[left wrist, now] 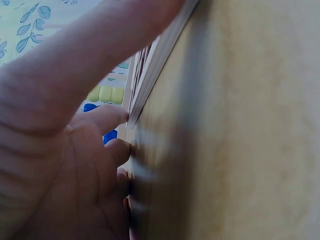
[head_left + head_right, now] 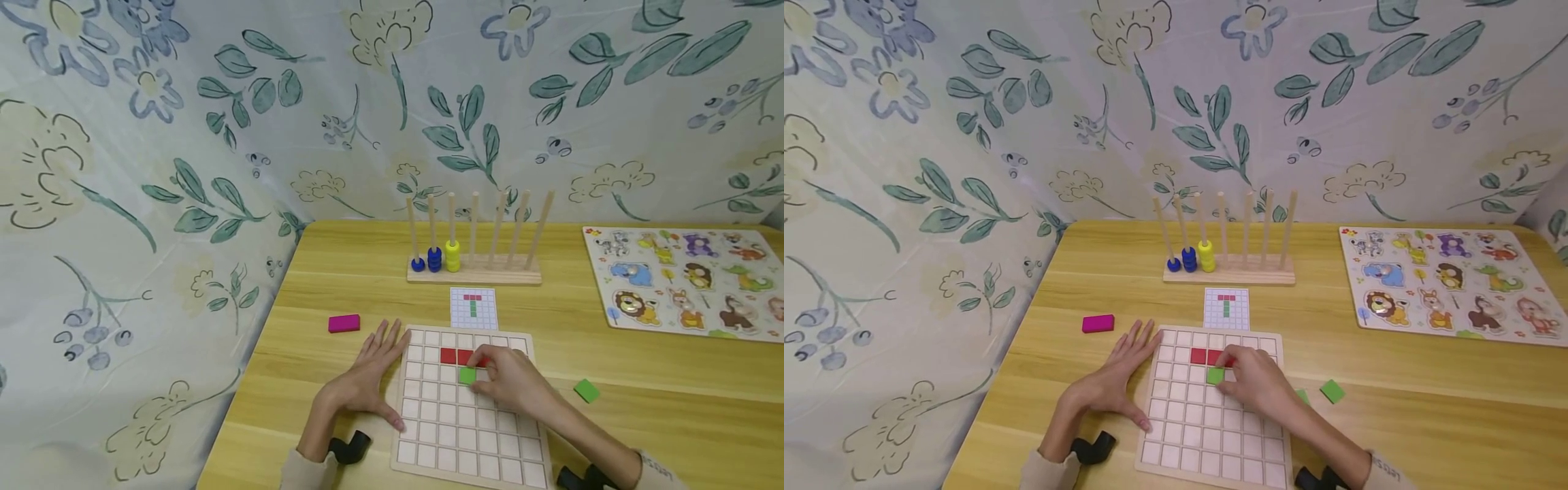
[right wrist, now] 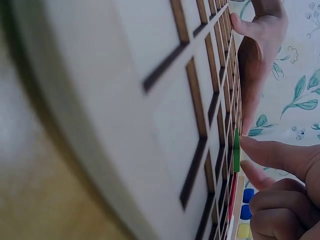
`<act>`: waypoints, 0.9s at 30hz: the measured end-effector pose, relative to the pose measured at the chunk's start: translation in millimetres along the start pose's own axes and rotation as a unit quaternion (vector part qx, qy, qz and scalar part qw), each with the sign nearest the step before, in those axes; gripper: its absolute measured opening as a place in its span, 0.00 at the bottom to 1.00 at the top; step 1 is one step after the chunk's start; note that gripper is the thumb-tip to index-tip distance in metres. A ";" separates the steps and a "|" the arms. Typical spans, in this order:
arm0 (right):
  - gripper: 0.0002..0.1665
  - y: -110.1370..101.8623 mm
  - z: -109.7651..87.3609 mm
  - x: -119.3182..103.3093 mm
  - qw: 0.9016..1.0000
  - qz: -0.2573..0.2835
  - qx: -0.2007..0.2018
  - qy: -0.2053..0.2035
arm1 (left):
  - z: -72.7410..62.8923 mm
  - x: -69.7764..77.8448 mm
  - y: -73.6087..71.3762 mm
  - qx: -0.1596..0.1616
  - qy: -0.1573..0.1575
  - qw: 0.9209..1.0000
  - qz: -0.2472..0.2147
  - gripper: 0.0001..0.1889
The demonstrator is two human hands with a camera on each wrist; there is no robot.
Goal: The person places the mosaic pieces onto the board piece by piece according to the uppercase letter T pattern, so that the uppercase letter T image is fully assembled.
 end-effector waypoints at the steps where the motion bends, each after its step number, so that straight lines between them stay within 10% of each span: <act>1: 0.15 -0.3 0.1 0.4 1.000 0.001 0.002 -0.003 | 0.0 -0.3 0.1 0.000 -0.001 1.000 0.000 0.80; 18: 0.12 -1.8 0.9 8.1 0.999 0.034 0.008 0.005 | 1.0 1.3 0.0 -0.002 -0.005 1.000 0.000 0.80; 27: 0.14 -50.9 -21.1 20.6 0.996 0.007 0.074 -0.039 | 1.7 0.2 1.0 -0.005 -0.007 1.000 0.001 0.80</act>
Point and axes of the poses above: each hand's wrist, its own z-axis towards the middle knuckle, its own y-axis out of the palm, x = y × z, the point moved 6 cm from there along z, towards the middle knuckle, and after that the axes turned 2 degrees about -z, right-handed, at the moved point
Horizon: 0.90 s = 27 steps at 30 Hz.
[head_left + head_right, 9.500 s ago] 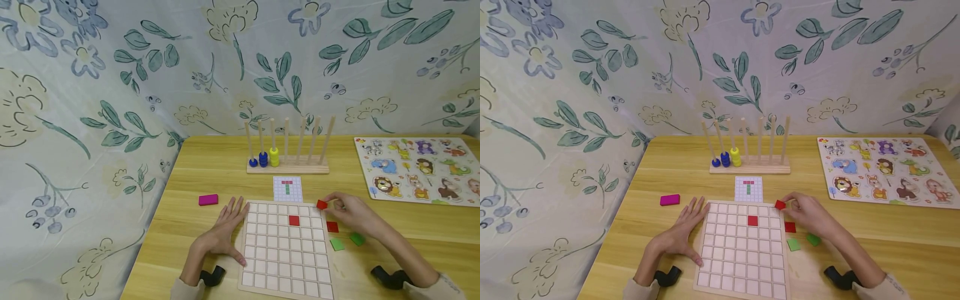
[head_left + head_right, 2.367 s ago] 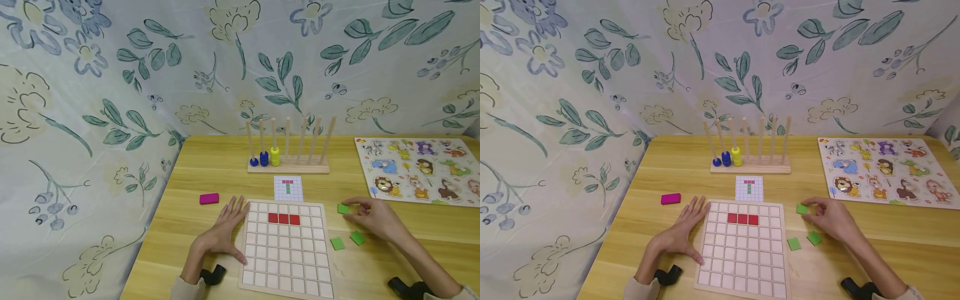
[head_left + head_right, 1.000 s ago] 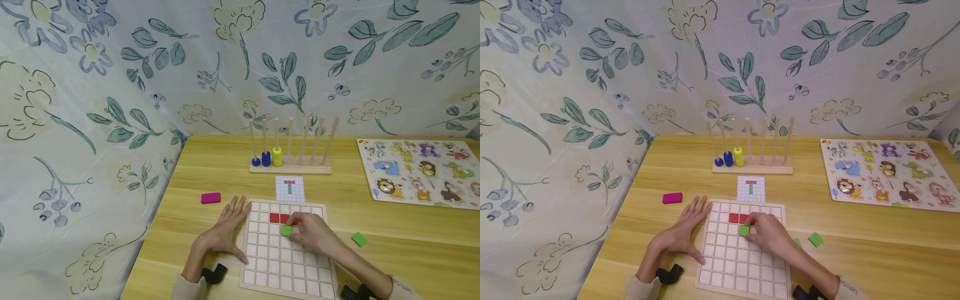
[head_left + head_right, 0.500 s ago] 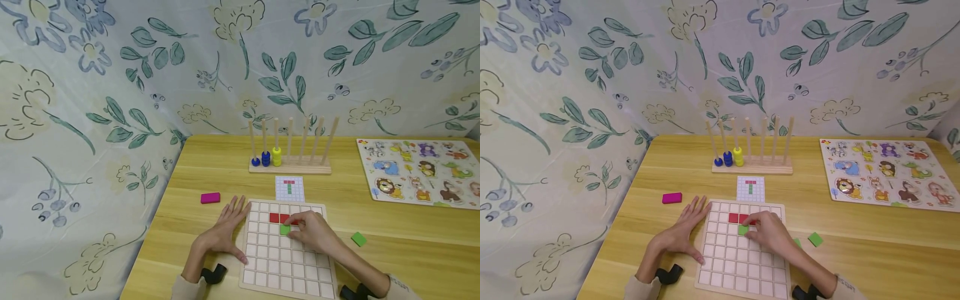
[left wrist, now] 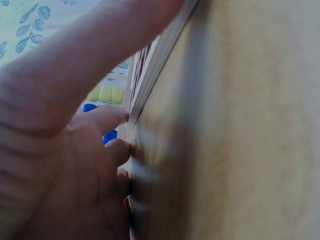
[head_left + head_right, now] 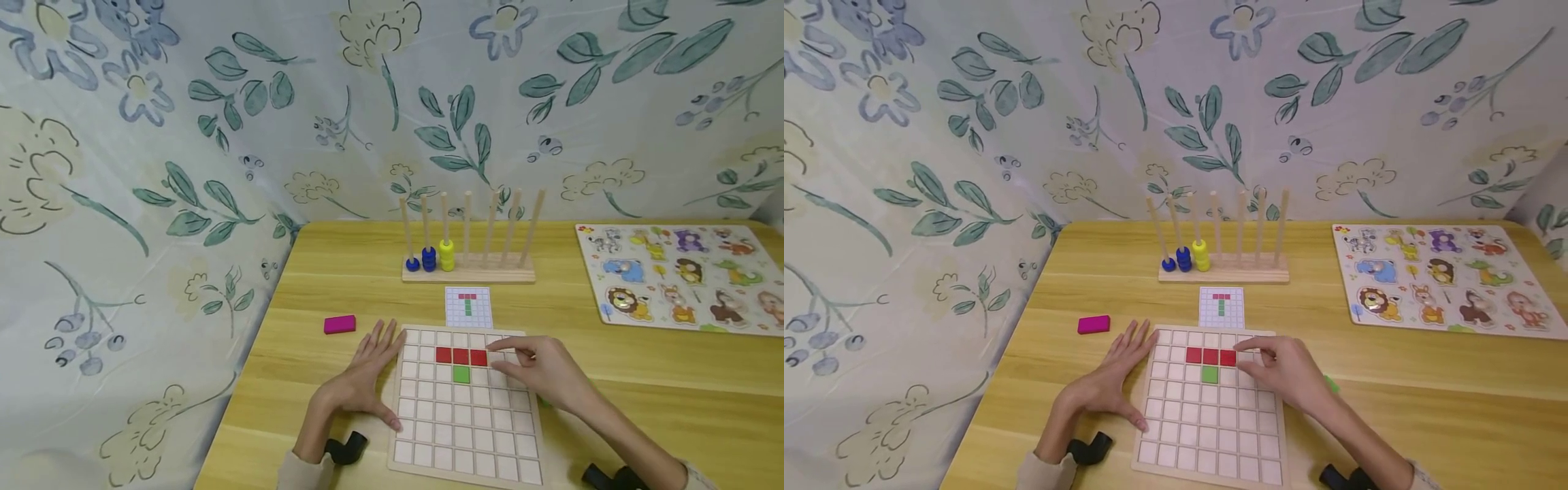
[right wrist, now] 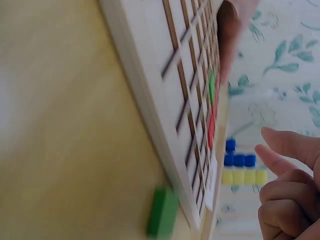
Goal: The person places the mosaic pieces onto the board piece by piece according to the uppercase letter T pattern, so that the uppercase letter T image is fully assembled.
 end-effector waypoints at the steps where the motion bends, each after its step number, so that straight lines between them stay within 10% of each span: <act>1: 0.14 -8.1 -3.2 3.8 1.000 -0.007 0.006 0.003 | 0.0 -0.1 0.1 -0.001 0.001 1.000 0.001 0.80; 12: 0.17 -68.3 -42.0 58.0 0.994 -0.084 0.063 0.026 | 0.7 -0.3 1.0 0.003 0.005 1.000 -0.002 0.80; 27: 0.26 -58.3 -66.6 117.3 0.998 -0.012 -0.009 0.067 | 2.1 -0.1 1.6 0.004 0.005 1.000 0.005 0.80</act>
Point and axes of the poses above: each hand's wrist, its own z-axis towards the middle knuckle, its own y-axis out of the palm, x = y × z, the point moved 6 cm from there along z, towards the middle knuckle, and after that the axes turned 2 degrees about -z, right-handed, at the moved point
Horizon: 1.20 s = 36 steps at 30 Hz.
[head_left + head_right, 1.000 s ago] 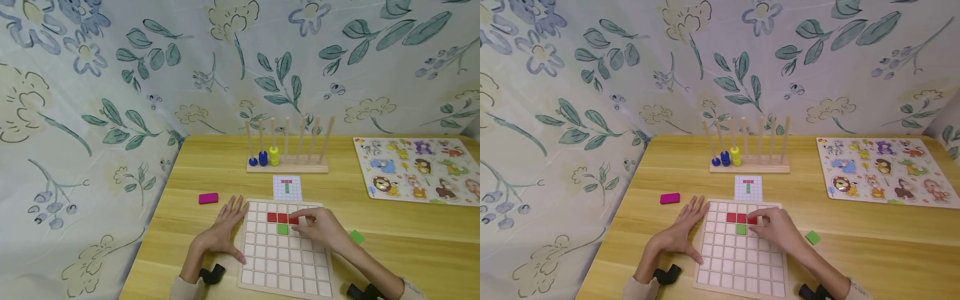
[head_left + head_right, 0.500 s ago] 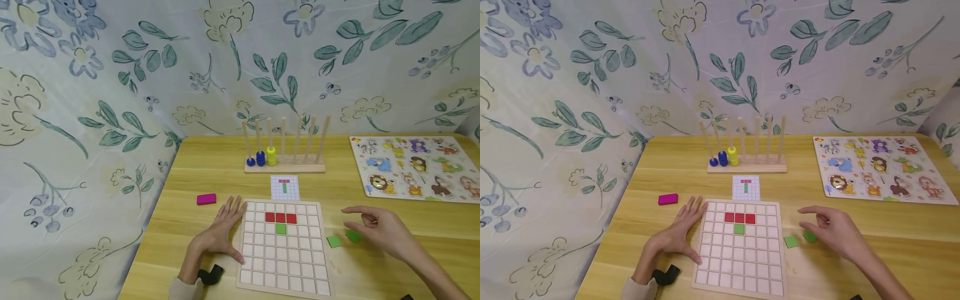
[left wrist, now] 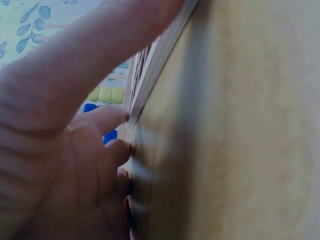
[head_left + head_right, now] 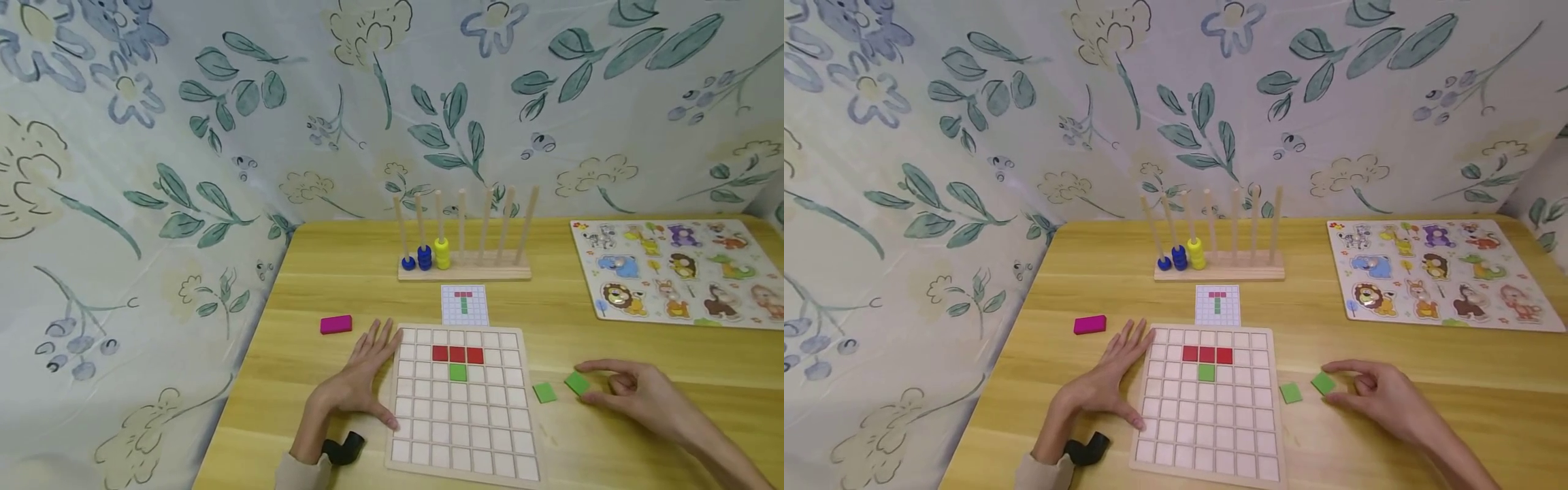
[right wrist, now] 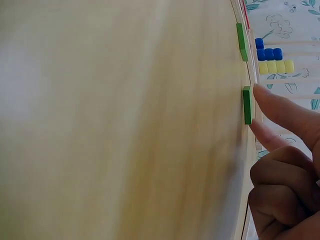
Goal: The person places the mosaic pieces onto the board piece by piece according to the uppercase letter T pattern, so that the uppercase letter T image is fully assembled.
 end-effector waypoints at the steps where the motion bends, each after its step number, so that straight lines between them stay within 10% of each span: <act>1: 0.26 0.3 -0.7 0.7 1.000 -0.002 0.000 0.001 | -0.1 -0.2 0.2 -0.001 -0.001 1.000 -0.002 0.80; 36: 0.25 6.7 10.1 -6.2 0.999 0.000 -0.030 0.034 | -1.4 -2.5 0.0 0.006 0.002 1.000 -0.002 0.81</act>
Point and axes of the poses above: each hand's wrist, its own z-axis towards the middle knuckle, its own y-axis out of the palm, x = y × z, the point moved 6 cm from there along z, towards the middle knuckle, and after that the axes turned 2 degrees about -z, right-handed, at the moved point
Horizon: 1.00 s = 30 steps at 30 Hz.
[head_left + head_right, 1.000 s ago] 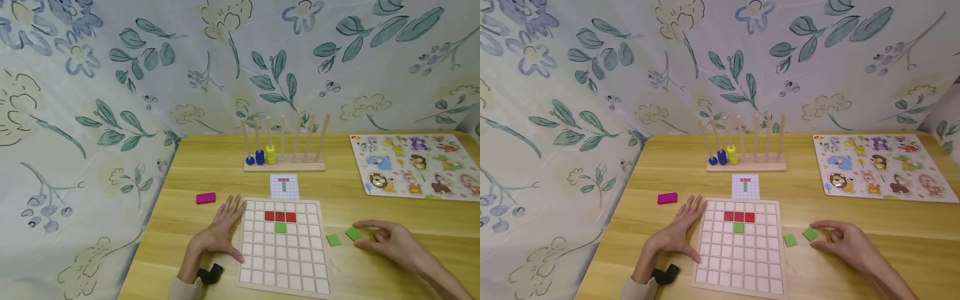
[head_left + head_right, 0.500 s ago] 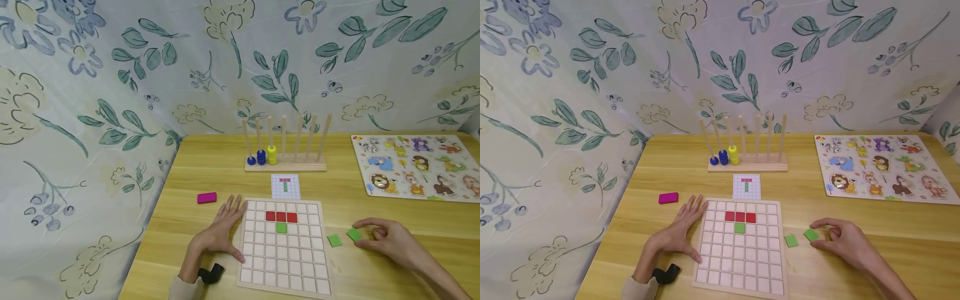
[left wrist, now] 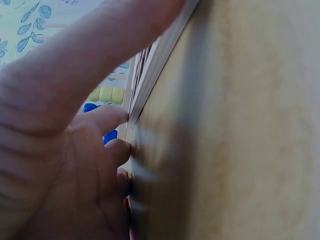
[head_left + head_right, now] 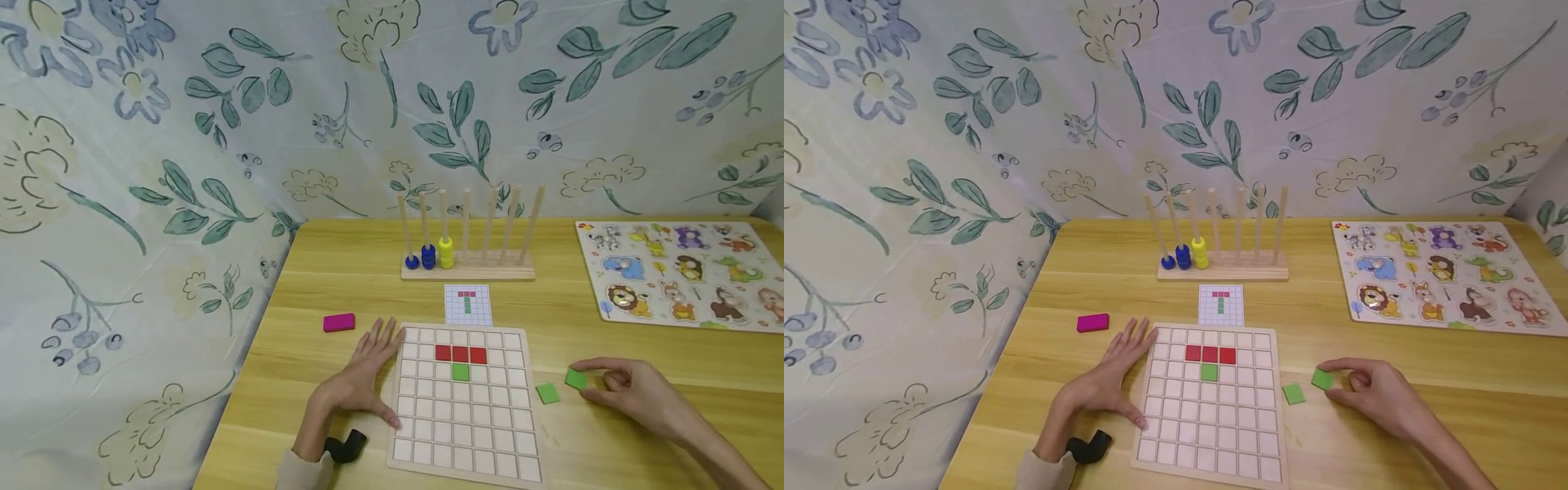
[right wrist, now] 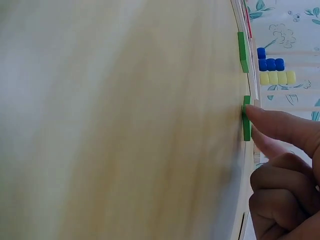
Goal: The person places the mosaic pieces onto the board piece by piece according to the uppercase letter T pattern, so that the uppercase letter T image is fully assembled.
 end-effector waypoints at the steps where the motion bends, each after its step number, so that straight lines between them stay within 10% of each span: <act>1: 0.25 0.2 0.1 0.0 1.000 0.001 0.002 0.003 | 0.1 -0.4 0.2 0.000 0.000 1.000 0.000 0.81; 18: 0.20 -1.6 3.9 -7.7 0.998 -0.055 0.038 -0.018 | 0.2 1.6 -0.4 0.000 0.001 1.000 0.000 0.81; 30: 0.18 23.9 16.0 -73.3 0.997 0.027 0.010 -0.065 | -0.1 1.3 0.1 -0.002 0.003 1.000 0.000 0.80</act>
Point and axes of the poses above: each hand's wrist, its own z-axis towards the middle knuckle, its own y-axis out of the palm, x = y × z, the point moved 6 cm from there along z, towards the middle knuckle, and after that the axes turned 2 degrees about -z, right-handed, at the moved point
